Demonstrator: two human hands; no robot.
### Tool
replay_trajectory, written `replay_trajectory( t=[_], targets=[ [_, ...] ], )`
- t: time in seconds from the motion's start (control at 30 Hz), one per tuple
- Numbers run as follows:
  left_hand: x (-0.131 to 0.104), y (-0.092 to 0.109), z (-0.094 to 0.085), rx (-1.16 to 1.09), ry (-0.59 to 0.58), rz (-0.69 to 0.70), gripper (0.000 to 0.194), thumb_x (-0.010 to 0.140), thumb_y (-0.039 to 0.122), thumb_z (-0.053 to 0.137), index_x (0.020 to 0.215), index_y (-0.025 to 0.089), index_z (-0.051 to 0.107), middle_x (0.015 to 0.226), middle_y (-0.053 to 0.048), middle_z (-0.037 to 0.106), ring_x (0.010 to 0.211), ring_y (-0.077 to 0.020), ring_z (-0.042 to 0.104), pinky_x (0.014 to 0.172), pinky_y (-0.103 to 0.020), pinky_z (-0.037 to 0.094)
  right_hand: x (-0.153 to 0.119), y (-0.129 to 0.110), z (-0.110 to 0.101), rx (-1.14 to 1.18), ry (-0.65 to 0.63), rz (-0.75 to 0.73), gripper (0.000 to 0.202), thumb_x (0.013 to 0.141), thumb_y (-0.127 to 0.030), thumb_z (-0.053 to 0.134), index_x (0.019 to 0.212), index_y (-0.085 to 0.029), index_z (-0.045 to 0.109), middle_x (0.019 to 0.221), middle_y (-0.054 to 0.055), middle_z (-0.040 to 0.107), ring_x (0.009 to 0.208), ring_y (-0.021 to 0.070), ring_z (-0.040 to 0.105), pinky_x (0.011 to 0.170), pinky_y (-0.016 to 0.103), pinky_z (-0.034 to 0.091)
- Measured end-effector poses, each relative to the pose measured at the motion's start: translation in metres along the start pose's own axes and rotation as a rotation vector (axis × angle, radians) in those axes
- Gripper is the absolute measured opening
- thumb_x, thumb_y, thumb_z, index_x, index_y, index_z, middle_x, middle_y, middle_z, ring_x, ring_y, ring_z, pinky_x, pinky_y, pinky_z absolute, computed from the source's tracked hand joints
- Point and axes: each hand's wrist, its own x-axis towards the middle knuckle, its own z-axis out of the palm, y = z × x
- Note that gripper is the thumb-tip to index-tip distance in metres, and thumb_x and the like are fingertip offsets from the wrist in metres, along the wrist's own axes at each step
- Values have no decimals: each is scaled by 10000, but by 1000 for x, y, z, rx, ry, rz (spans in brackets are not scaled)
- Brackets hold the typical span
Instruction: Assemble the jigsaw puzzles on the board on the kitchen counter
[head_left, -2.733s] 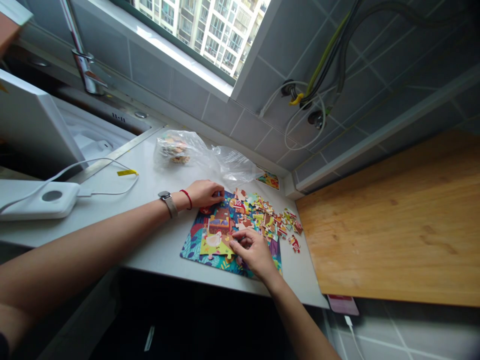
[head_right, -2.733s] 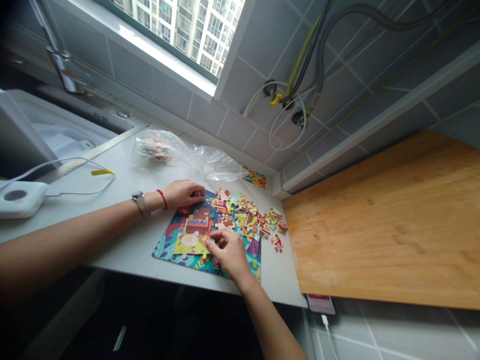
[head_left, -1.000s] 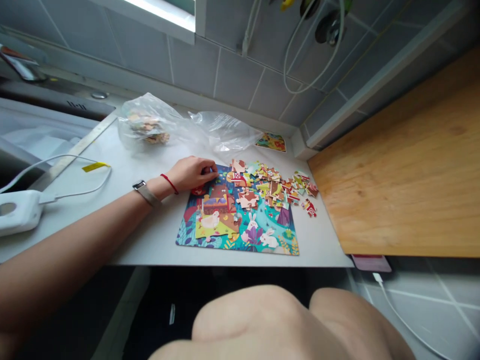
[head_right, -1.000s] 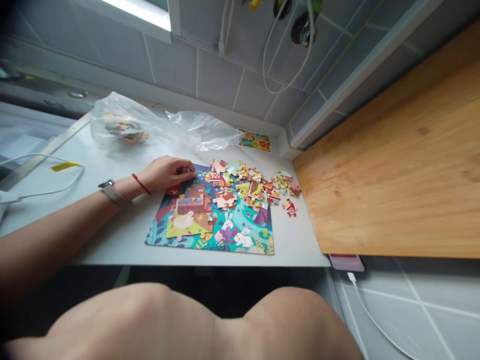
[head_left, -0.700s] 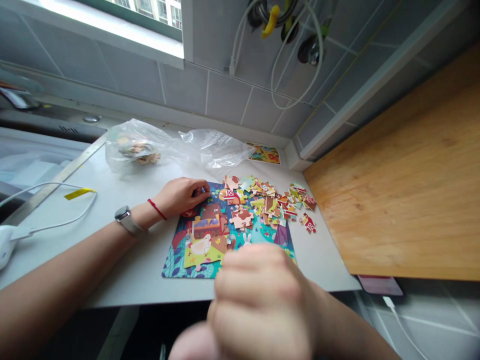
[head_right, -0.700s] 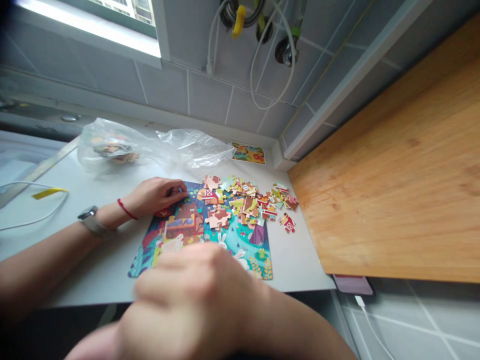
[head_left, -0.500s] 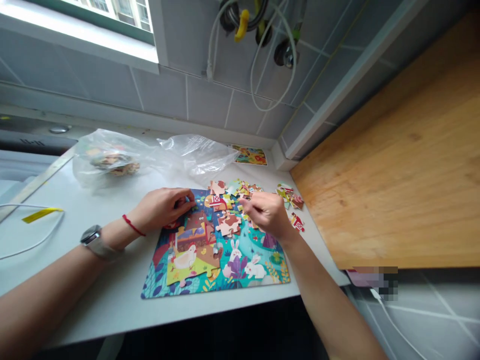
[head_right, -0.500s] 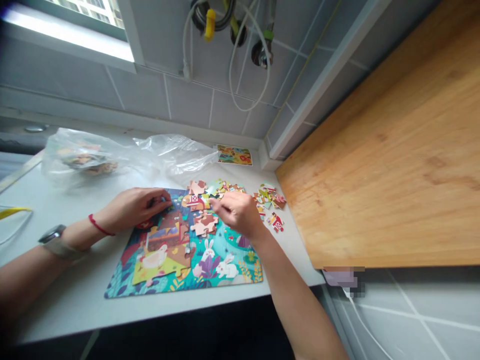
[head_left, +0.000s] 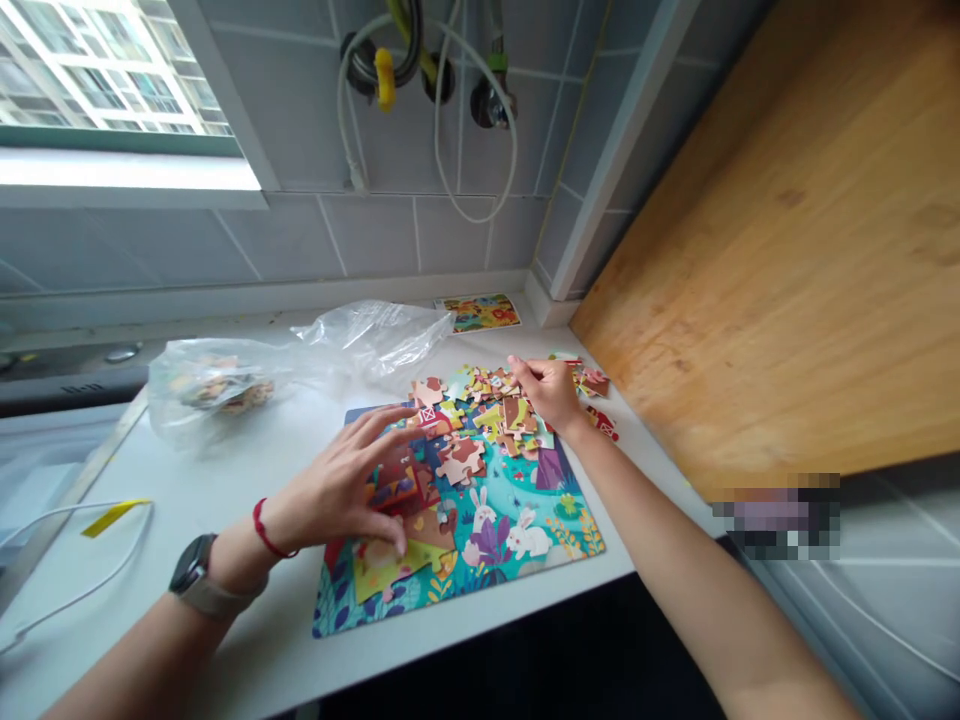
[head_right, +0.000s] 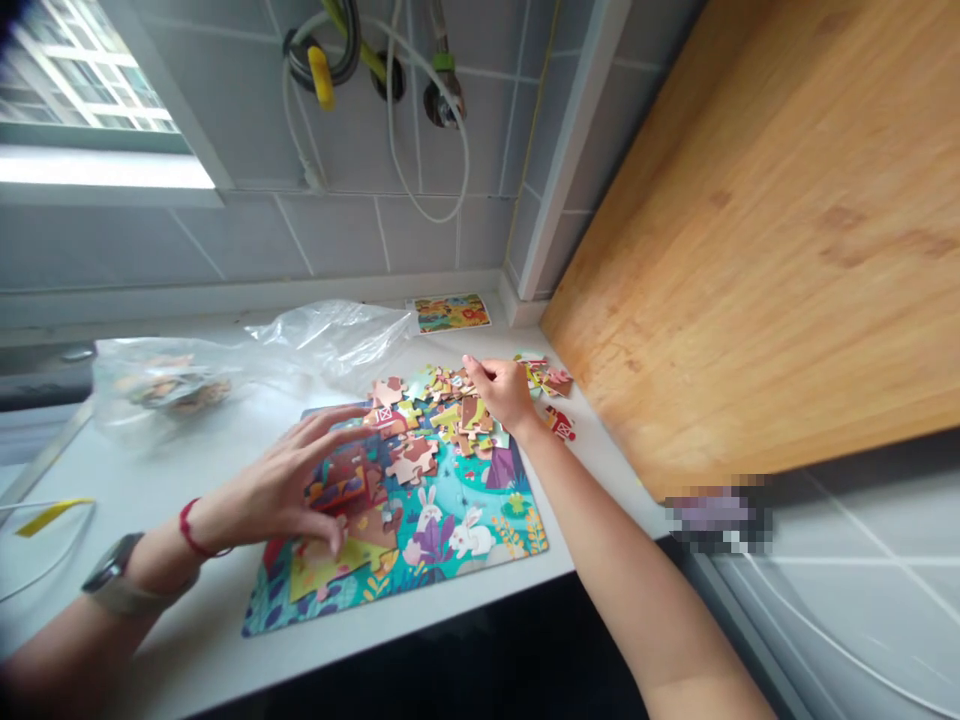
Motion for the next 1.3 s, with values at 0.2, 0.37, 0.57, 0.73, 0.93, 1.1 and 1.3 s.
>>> replay_trajectory(
  t=[0.2, 0.37, 0.57, 0.73, 0.93, 1.1, 1.3],
  targets=[
    [-7, -2, 10, 69, -198, -9, 1549, 545, 924, 783, 1716, 299, -16, 1779, -170, -5, 1590, -558, 68, 1271, -705, 158, 1, 4, 1, 10, -13, 8, 667, 943, -700, 556, 547, -177, 672, 458, -15, 478, 488, 139, 462, 550, 297, 341],
    [-8, -13, 3, 108, -208, -88, 1531, 552, 899, 805, 1719, 284, 27, 1772, -197, 18, 1591, -550, 31, 1269, -700, 156, 2, 5, 2, 11, -17, 12, 653, 947, -691, 565, 581, -172, 720, 480, 5, 563, 503, 151, 502, 555, 294, 358],
    [-9, -33, -6, 76, -210, -165, 1476, 596, 873, 809, 1718, 305, 36, 1772, -185, 51, 1602, -523, 47, 1279, -669, 170, 2, 4, 1, 39, -11, 9, 646, 940, -683, 578, 576, -170, 718, 457, -6, 530, 489, 149, 493, 556, 297, 365],
    [-10, -42, -6, 54, -231, -209, 1380, 613, 938, 722, 1711, 327, 152, 1779, -146, 69, 1608, -510, 28, 1287, -663, 150, 2, 3, -1, 51, -5, 20, 595, 953, -616, 588, 577, -170, 706, 466, -9, 545, 486, 142, 497, 567, 297, 370],
    [-7, -38, -6, 91, -253, -221, 1318, 590, 944, 730, 1676, 325, 314, 1780, -137, 66, 1601, -531, 5, 1277, -698, 136, -9, -14, 7, 18, -204, -154, 381, 944, -507, 671, 756, -195, 780, 756, 40, 712, 749, 198, 632, 724, 310, 481],
    [-3, -33, -7, 84, -229, -206, 1190, 657, 928, 707, 1635, 316, 414, 1776, -123, 136, 1607, -516, 38, 1284, -693, 131, -22, -23, 18, -108, -399, -381, 229, 846, -297, 834, 1073, -265, 830, 1139, 93, 742, 1147, 300, 617, 1065, 487, 473],
    [3, -24, 3, 31, -114, -220, 617, 1046, 674, 436, 1522, 309, 580, 1718, -77, 344, 1617, -433, 173, 1286, -668, 221, -20, -13, 19, -127, -474, -420, 272, 881, -157, 793, 1125, -275, 823, 1182, 73, 783, 1276, 311, 594, 1136, 547, 453]
  ],
)
